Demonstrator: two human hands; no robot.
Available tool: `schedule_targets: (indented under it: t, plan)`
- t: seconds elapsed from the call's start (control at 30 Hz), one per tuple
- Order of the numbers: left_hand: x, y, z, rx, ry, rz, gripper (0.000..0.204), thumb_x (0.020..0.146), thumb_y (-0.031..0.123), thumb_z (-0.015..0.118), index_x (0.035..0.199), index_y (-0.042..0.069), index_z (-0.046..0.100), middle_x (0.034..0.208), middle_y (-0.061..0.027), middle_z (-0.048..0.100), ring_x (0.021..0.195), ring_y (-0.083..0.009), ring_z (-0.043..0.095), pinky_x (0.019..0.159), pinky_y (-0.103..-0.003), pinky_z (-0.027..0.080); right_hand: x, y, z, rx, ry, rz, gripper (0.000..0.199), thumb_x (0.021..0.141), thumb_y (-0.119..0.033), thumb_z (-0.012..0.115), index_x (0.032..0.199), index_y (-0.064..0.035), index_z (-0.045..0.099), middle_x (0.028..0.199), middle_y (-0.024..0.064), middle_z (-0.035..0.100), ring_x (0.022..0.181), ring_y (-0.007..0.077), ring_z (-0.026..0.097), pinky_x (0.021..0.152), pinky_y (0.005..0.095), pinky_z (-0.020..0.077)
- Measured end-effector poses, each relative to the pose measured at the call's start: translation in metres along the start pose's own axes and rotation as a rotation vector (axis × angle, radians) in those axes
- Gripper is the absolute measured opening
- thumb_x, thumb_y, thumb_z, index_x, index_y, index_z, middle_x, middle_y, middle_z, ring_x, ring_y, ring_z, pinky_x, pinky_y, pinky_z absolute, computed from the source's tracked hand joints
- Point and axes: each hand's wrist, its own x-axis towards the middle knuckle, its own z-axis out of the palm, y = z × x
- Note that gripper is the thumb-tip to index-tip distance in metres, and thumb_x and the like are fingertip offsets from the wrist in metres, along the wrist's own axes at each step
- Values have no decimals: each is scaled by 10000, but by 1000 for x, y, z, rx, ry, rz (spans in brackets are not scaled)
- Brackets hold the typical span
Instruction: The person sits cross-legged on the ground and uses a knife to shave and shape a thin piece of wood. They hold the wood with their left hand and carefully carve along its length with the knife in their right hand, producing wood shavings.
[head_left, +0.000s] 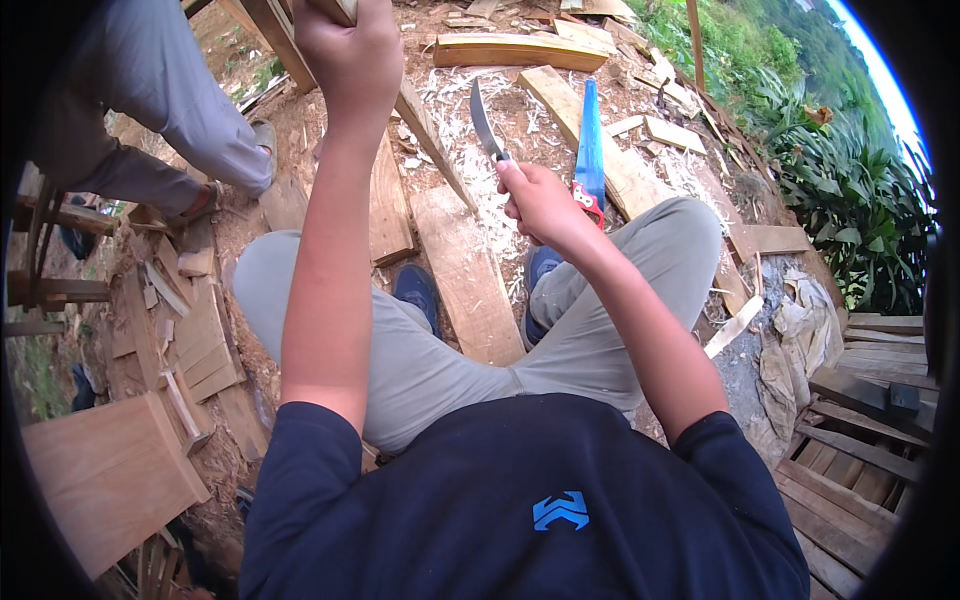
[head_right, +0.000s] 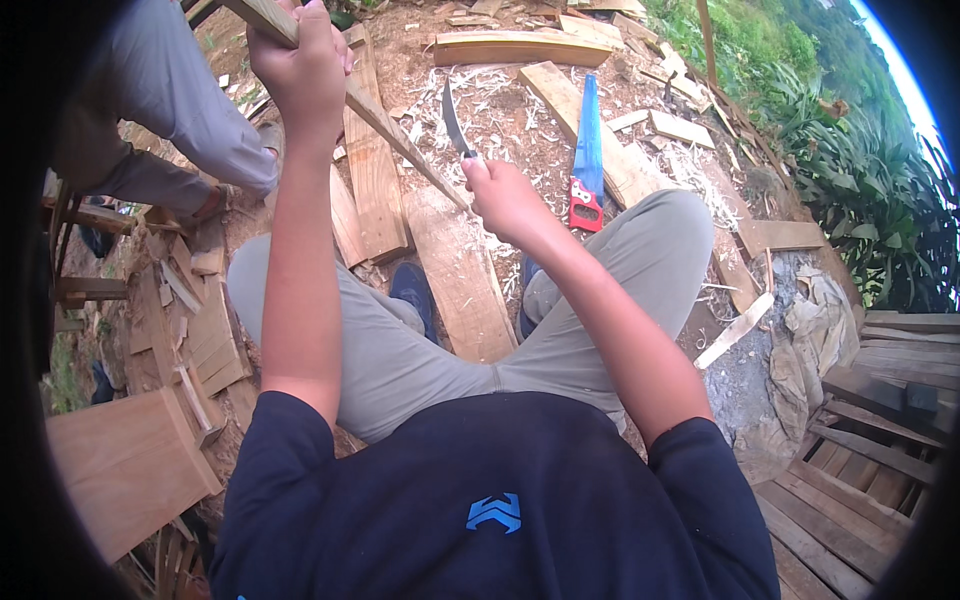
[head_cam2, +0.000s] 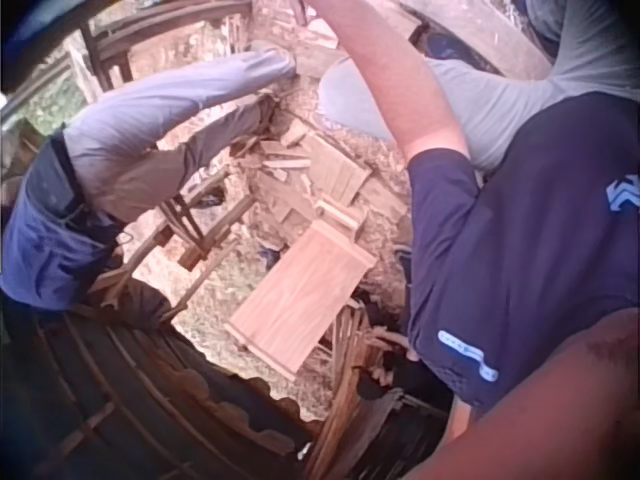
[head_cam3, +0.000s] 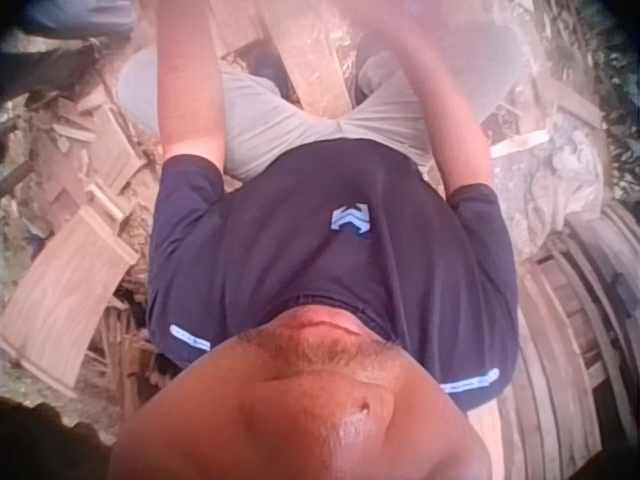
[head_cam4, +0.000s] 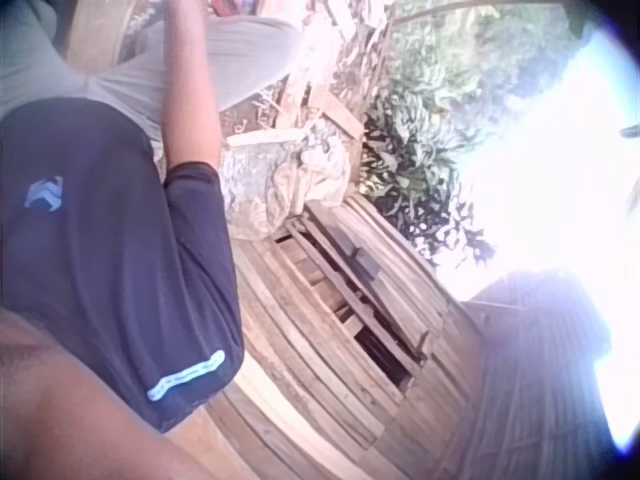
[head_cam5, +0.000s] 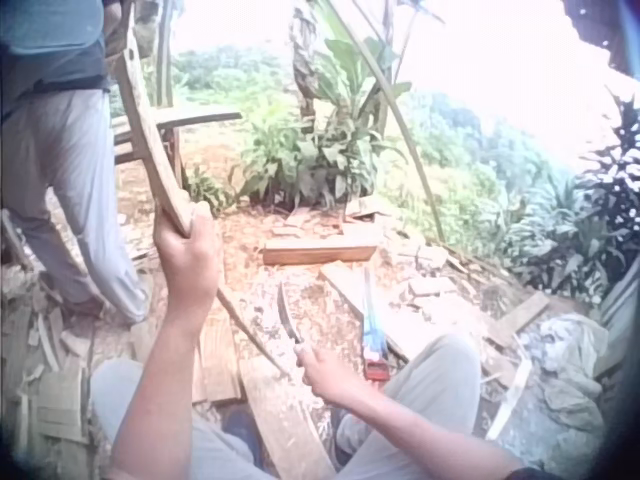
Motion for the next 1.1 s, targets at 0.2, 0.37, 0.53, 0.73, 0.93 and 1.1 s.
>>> schedule_targets:
  t: [0.2, 0.37, 0.53, 0.73, 0.93, 1.1]
  plan:
    - [-2, -7, -3, 249, 14, 185, 97, 957, 30, 544, 1046, 33, 507, 737, 26, 469, 544, -55, 441, 479, -254, 366, -20, 14, 45, -555, 331, -226, 293, 1059, -314, 477, 1040, -22, 504, 737, 287, 658, 723, 476, 681, 658, 550, 544]
    - [-9, 10, 2, 76, 40, 58, 98, 960, 31, 553, 1042, 46, 501, 731, 28, 464, 535, -58, 451, 465, -250, 369, -13, 26, 49, -715, 201, -152, 369, 1060, -348, 450, 1015, 8, 531, 859, 327, 688, 728, 468, 697, 617, 548, 551]
    - [5, 5, -11, -14, -16, 41, 99, 962, 30, 559, 1010, 72, 484, 711, 34, 451, 505, -61, 446, 431, -246, 366, 11, 2, -4, 189, -410, 394, 420, 1090, -448, 372, 1034, -72, 550, 666, -41, 446, 467, 51, 334, 388, 252, 263]
    - [-4, 3, -4, 87, -4, 23, 77, 940, 46, 568, 920, 67, 497, 700, 48, 454, 552, -47, 438, 479, -258, 354, 9, -1, 2, -69, 161, -155, 429, 1079, -436, 434, 1038, -21, 534, 713, 92, 594, 434, 255, 463, 423, 341, 382]
    - [-9, 1, 6, 139, 29, 155, 74, 943, 59, 583, 934, 52, 510, 737, 18, 479, 604, -72, 462, 542, -286, 408, -23, 27, 56, -691, 226, -166, 339, 1064, -345, 480, 1016, -10, 489, 785, 330, 666, 777, 511, 678, 674, 611, 519]
    - [0, -3, -8, 119, 24, 122, 75, 944, 47, 572, 967, 59, 502, 720, 26, 469, 550, -69, 458, 481, -265, 386, 6, 37, 40, -638, 86, -204, 387, 1067, -351, 428, 1072, 26, 515, 921, 342, 686, 804, 486, 697, 694, 598, 537]
